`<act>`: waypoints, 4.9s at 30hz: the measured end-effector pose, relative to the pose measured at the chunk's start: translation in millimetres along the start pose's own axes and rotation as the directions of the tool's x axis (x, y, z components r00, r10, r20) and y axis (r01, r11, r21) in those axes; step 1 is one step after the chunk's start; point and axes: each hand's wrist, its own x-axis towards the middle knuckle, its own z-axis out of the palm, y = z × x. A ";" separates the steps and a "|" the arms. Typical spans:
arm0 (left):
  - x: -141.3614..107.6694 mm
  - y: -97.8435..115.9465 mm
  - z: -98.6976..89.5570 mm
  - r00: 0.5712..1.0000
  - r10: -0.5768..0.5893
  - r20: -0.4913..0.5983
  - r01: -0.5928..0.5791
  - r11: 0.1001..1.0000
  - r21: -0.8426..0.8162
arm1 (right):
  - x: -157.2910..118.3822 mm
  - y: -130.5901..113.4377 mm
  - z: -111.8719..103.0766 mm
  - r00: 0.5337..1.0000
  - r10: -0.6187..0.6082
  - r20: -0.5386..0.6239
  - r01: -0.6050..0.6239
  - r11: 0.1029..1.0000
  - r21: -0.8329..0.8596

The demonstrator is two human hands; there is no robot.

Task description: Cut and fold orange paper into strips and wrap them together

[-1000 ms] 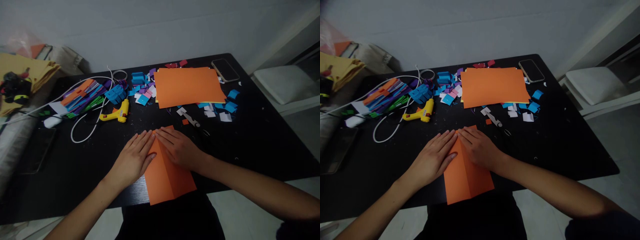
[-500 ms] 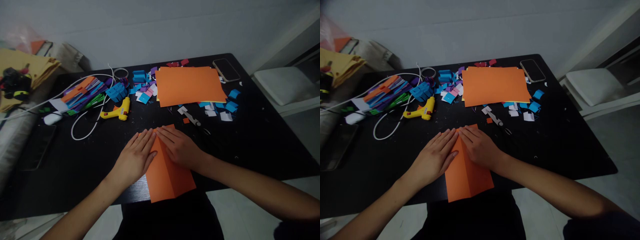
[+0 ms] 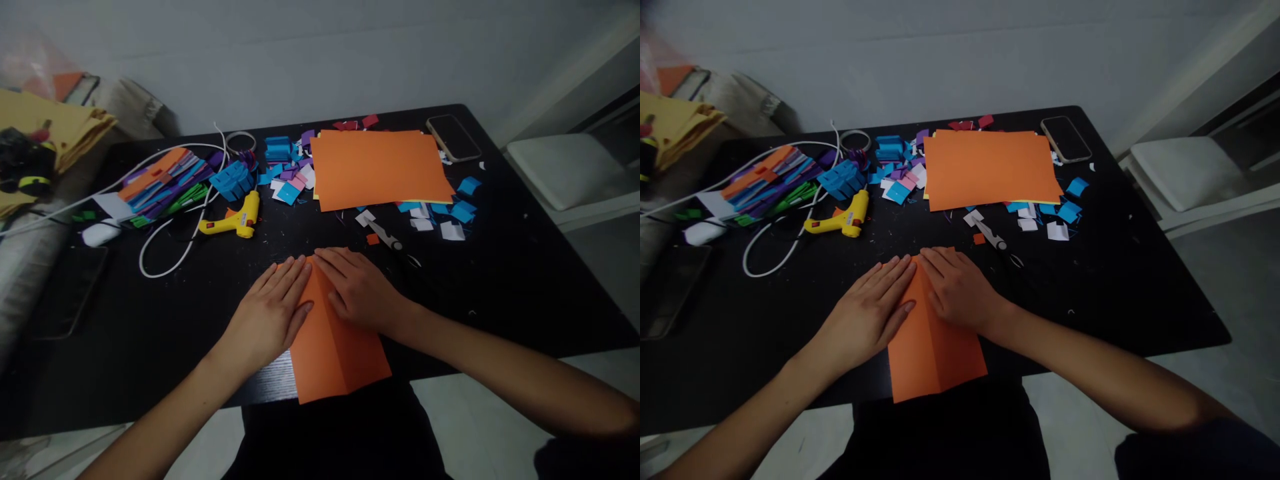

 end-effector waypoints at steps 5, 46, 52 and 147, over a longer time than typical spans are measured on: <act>0.1 4.3 1.3 1.000 -0.002 -0.011 0.002 0.999 0.032 | -2.0 -3.3 2.3 1.000 0.000 0.022 0.001 0.999 -0.048; -5.3 7.8 4.8 0.995 -0.058 0.083 0.046 0.988 0.148 | -26.5 -6.9 -0.6 1.000 -0.020 0.011 0.021 0.993 -0.116; -13.9 22.4 12.1 0.988 -0.152 0.007 0.148 0.973 0.179 | -35.0 -18.3 6.4 0.996 0.084 0.034 -0.078 0.986 -0.146; -69.1 32.7 1.2 0.967 -0.254 -0.009 0.251 0.951 0.183 | -44.4 -24.0 -1.1 0.994 0.096 0.058 -0.087 0.985 -0.150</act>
